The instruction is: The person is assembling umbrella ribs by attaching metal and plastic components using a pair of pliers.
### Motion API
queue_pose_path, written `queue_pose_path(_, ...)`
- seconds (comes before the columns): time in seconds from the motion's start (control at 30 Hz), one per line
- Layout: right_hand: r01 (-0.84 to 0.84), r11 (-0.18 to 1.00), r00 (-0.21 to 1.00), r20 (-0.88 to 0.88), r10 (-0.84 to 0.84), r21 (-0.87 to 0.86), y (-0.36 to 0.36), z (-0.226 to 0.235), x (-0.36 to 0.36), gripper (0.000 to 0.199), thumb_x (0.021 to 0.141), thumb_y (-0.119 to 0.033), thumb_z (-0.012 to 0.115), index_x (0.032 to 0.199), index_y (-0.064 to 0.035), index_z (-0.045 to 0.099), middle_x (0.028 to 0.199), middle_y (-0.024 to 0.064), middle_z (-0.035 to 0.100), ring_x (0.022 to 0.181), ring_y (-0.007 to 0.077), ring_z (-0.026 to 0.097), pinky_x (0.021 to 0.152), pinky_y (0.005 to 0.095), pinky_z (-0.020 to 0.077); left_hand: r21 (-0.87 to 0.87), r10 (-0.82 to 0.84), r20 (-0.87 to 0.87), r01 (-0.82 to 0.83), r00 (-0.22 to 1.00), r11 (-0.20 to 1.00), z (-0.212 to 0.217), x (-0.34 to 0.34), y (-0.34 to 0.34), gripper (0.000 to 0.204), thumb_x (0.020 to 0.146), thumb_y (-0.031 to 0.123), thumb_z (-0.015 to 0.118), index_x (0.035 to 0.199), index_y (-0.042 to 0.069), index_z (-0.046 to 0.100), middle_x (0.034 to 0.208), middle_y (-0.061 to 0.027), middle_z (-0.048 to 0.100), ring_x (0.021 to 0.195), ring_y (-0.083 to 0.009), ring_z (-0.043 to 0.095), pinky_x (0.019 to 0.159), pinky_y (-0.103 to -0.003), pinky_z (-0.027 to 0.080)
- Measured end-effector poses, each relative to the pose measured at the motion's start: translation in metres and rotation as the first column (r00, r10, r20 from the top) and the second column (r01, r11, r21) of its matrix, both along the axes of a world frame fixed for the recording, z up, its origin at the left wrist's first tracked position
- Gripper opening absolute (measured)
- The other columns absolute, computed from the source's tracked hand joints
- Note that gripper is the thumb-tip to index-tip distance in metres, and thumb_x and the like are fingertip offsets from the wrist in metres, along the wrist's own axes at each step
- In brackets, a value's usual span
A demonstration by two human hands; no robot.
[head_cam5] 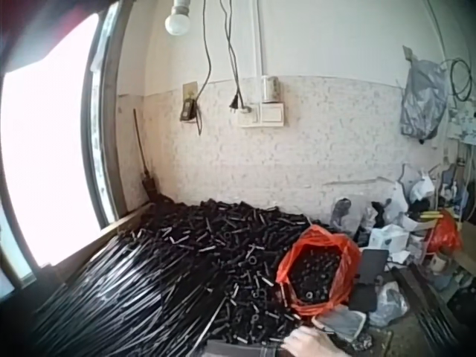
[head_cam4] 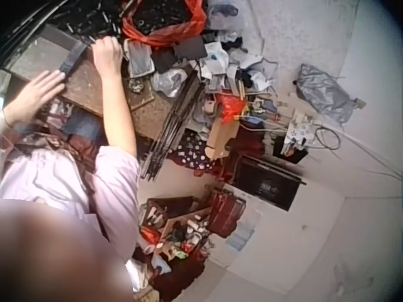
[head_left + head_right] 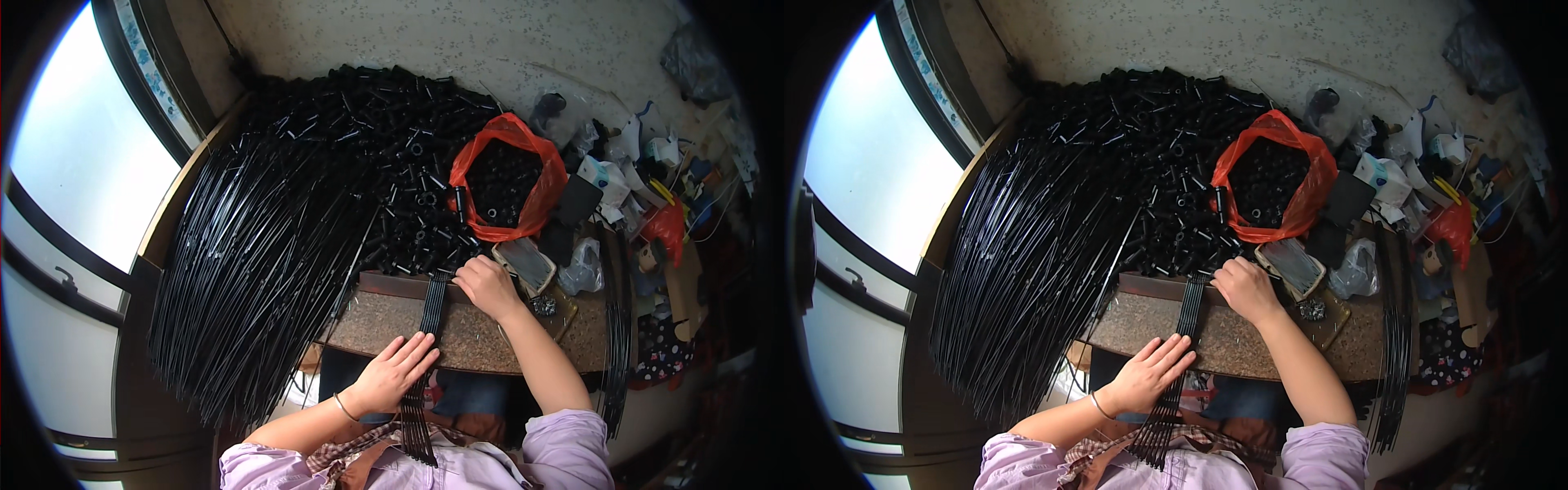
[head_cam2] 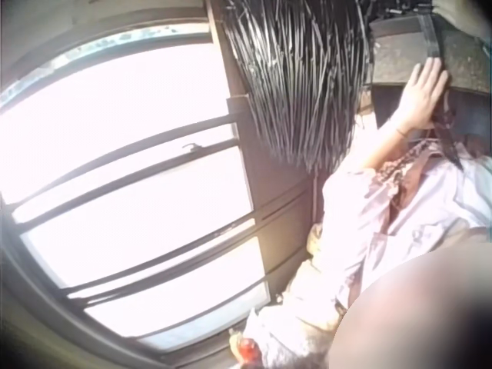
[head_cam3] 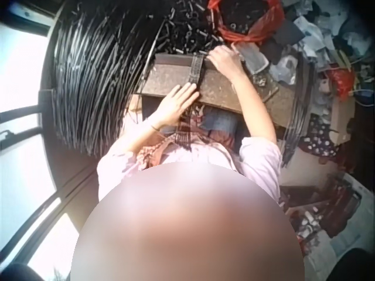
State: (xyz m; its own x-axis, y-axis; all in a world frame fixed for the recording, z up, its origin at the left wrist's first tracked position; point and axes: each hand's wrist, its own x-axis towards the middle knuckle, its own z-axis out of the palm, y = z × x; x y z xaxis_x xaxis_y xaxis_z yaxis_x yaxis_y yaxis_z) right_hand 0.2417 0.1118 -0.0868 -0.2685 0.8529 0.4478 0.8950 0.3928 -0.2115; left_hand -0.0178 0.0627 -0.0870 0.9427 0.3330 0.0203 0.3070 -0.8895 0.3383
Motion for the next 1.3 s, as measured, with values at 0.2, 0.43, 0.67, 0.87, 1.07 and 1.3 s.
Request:
queue_pose_path(0.2, -0.056, 0.996, 0.988, 0.151, 0.044, 0.075, -0.020, 0.010, 0.035, 0.010, 0.071, -0.005, 0.062, 0.080, -0.0044, 0.061, 0.082, 0.0042, 0.056, 0.078, 0.0219, 0.053, 0.068, 0.0334, 0.0405, -0.020, -0.010, 0.011, 0.010, 1.000, 1.000, -0.001, 0.000, 0.001, 0.084, 0.068, 0.031, 0.060, 0.138, 0.002, 0.022, 0.144, -0.0193, 0.020, 0.134, -0.0311, 0.020, 0.106, -0.043, 0.020)
queue_pose_path(0.43, -0.057, 0.980, 0.993, -0.116, 0.036, -0.189, -0.023, 0.010, 0.017, 0.015, 0.074, -0.004, 0.058, 0.087, -0.0099, 0.062, 0.081, 0.0063, 0.055, 0.069, 0.0269, 0.059, 0.060, 0.0369, 0.0487, -0.018, 0.003, 0.015, -0.003, 1.000, 1.000, -0.003, 0.000, 0.001, 0.084, 0.068, 0.029, 0.060, 0.138, 0.004, 0.023, 0.144, -0.0181, 0.020, 0.134, -0.0304, 0.021, 0.106, -0.042, 0.020)
queue_pose_path(0.67, 0.004, 0.981, 0.966, -0.253, -0.054, -0.195, -0.025, 0.003, 0.012, 0.014, 0.074, -0.002, 0.059, 0.087, -0.0055, 0.065, 0.077, 0.0081, 0.057, 0.069, 0.0260, 0.058, 0.061, 0.0328, 0.0472, 0.000, 0.034, 0.031, -0.034, 0.999, 0.999, -0.003, 0.003, -0.001, 0.086, 0.065, 0.031, 0.063, 0.138, 0.005, 0.024, 0.144, -0.0158, 0.022, 0.133, -0.0287, 0.022, 0.105, -0.041, 0.021)
queue_pose_path(0.87, 0.065, 0.989, 0.939, -0.327, -0.105, -0.132, -0.020, -0.003, 0.003, 0.015, 0.075, 0.000, 0.059, 0.089, -0.0036, 0.062, 0.074, 0.0103, 0.056, 0.068, 0.0274, 0.057, 0.061, 0.0333, 0.0457, 0.097, 0.014, -0.034, -0.011, 0.999, 0.995, -0.003, 0.003, 0.000, 0.089, 0.066, 0.037, 0.065, 0.138, 0.005, 0.024, 0.144, -0.0152, 0.022, 0.133, -0.0278, 0.023, 0.105, -0.040, 0.022)
queue_pose_path(1.07, 0.122, 0.972, 0.902, -0.386, -0.193, -0.203, -0.005, -0.002, -0.002, 0.016, 0.076, -0.003, 0.059, 0.092, -0.0036, 0.059, 0.077, 0.0107, 0.057, 0.072, 0.0298, 0.058, 0.063, 0.0356, 0.0469, 0.056, 0.038, -0.004, -0.038, 0.999, 0.998, 0.001, 0.003, 0.000, 0.090, 0.065, 0.034, 0.066, 0.138, 0.004, 0.023, 0.144, -0.0155, 0.022, 0.133, -0.0284, 0.023, 0.106, -0.040, 0.023)
queue_pose_path(1.3, 0.057, 0.993, 0.923, -0.374, -0.091, -0.101, -0.003, -0.010, -0.016, 0.013, 0.075, -0.002, 0.058, 0.088, -0.0023, 0.058, 0.077, 0.0122, 0.059, 0.073, 0.0294, 0.060, 0.063, 0.0352, 0.0468, 0.027, 0.012, -0.004, -0.012, 1.000, 1.000, 0.001, 0.001, -0.005, 0.098, 0.056, 0.025, 0.068, 0.139, 0.004, 0.020, 0.144, -0.0170, 0.019, 0.134, -0.0298, 0.019, 0.107, -0.041, 0.020)
